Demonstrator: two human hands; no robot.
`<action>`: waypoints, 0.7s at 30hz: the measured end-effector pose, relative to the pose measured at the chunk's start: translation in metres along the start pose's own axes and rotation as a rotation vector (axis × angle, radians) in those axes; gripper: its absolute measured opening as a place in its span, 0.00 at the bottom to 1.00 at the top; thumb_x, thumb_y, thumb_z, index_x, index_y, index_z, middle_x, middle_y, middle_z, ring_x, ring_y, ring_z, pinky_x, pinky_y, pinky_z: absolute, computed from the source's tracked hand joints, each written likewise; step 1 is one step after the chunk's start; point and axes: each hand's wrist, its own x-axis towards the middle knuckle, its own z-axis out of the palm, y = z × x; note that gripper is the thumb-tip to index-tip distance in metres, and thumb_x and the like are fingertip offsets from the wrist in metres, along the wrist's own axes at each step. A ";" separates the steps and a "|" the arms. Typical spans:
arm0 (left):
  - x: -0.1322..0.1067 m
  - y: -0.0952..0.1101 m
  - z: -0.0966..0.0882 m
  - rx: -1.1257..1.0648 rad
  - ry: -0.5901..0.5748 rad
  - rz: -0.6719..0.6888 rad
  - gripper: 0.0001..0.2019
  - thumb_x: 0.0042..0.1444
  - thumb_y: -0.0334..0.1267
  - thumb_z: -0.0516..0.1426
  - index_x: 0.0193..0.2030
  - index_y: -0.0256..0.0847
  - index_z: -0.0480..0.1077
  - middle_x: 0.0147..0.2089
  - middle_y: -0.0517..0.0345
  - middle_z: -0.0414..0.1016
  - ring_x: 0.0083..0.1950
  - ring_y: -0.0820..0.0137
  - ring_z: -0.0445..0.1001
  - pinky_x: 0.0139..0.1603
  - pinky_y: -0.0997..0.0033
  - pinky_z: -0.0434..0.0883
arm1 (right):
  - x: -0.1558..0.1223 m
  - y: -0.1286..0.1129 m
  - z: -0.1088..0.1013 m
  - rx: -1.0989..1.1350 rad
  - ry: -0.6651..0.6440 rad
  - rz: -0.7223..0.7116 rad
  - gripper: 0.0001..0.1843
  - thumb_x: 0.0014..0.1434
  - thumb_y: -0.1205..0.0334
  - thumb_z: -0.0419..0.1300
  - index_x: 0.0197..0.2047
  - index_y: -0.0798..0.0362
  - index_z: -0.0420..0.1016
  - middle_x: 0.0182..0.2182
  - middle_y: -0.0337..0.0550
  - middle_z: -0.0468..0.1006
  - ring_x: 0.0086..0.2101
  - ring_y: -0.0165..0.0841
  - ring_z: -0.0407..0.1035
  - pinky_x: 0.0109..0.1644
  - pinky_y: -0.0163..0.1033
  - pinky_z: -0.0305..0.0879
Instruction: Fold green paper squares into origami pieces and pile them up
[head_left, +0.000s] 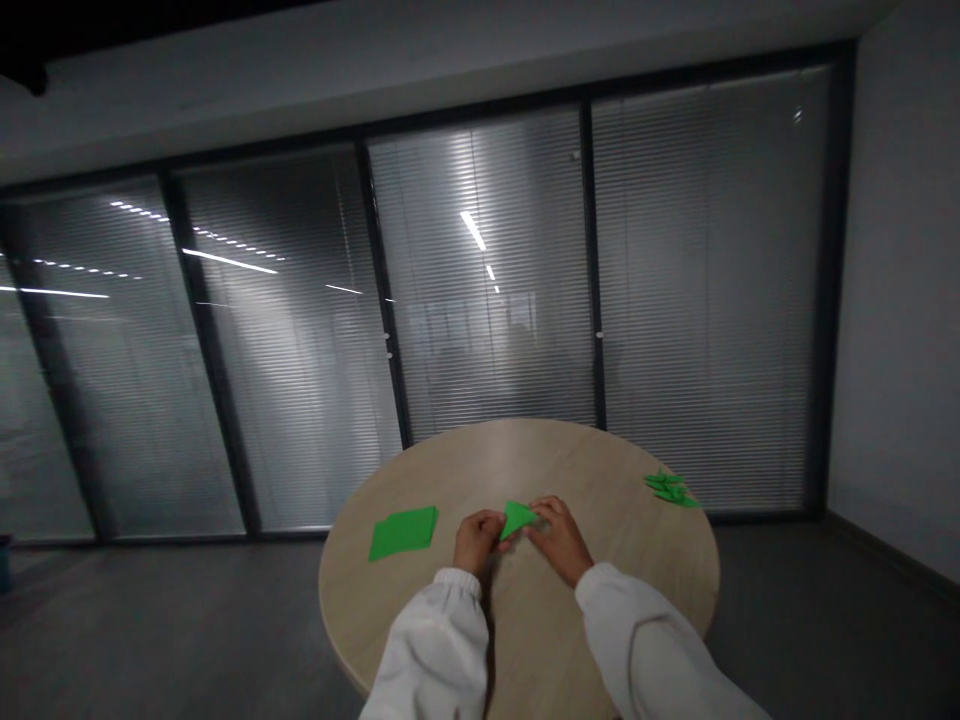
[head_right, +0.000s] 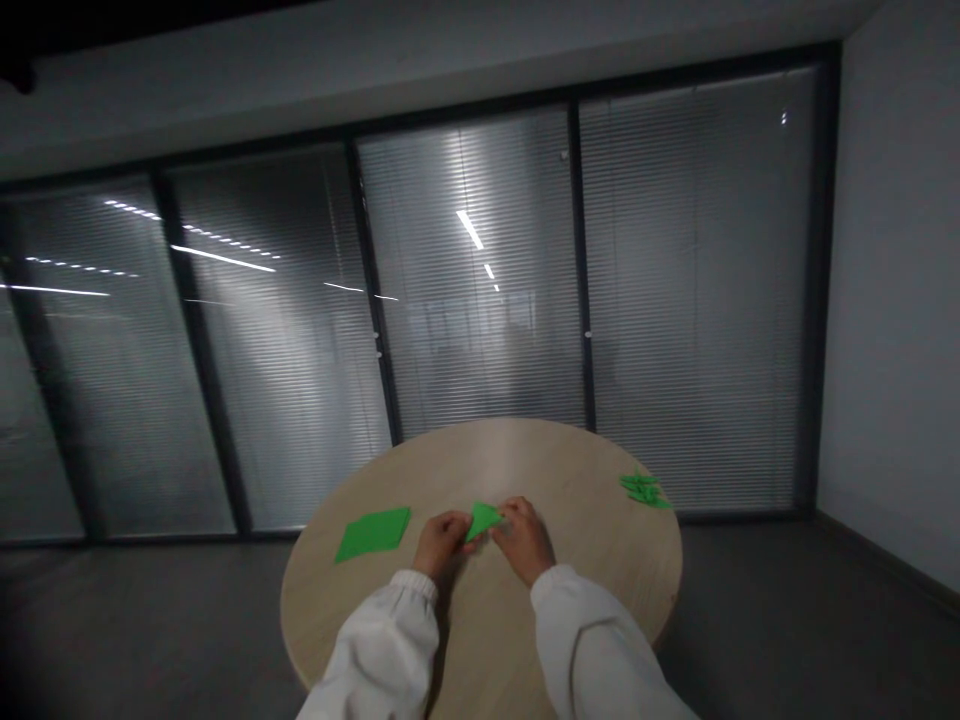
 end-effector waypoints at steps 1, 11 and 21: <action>0.000 0.000 0.000 0.001 -0.004 0.006 0.20 0.34 0.52 0.64 0.24 0.34 0.73 0.21 0.56 0.74 0.25 0.67 0.73 0.24 0.72 0.70 | 0.000 0.001 0.001 -0.022 0.006 -0.001 0.10 0.49 0.66 0.64 0.37 0.50 0.76 0.40 0.45 0.73 0.44 0.38 0.67 0.50 0.43 0.64; 0.003 -0.007 0.004 0.161 -0.104 0.077 0.22 0.35 0.54 0.65 0.27 0.33 0.77 0.22 0.55 0.75 0.24 0.70 0.71 0.27 0.72 0.69 | -0.001 -0.012 -0.008 -0.172 -0.005 0.050 0.06 0.56 0.59 0.60 0.32 0.49 0.78 0.38 0.45 0.75 0.43 0.38 0.66 0.49 0.43 0.61; 0.003 -0.009 0.005 0.013 -0.215 0.008 0.24 0.34 0.55 0.67 0.28 0.33 0.76 0.25 0.54 0.75 0.28 0.69 0.72 0.31 0.70 0.71 | 0.000 -0.010 -0.007 -0.105 0.017 0.058 0.09 0.58 0.62 0.57 0.30 0.50 0.77 0.33 0.45 0.72 0.38 0.36 0.67 0.44 0.38 0.63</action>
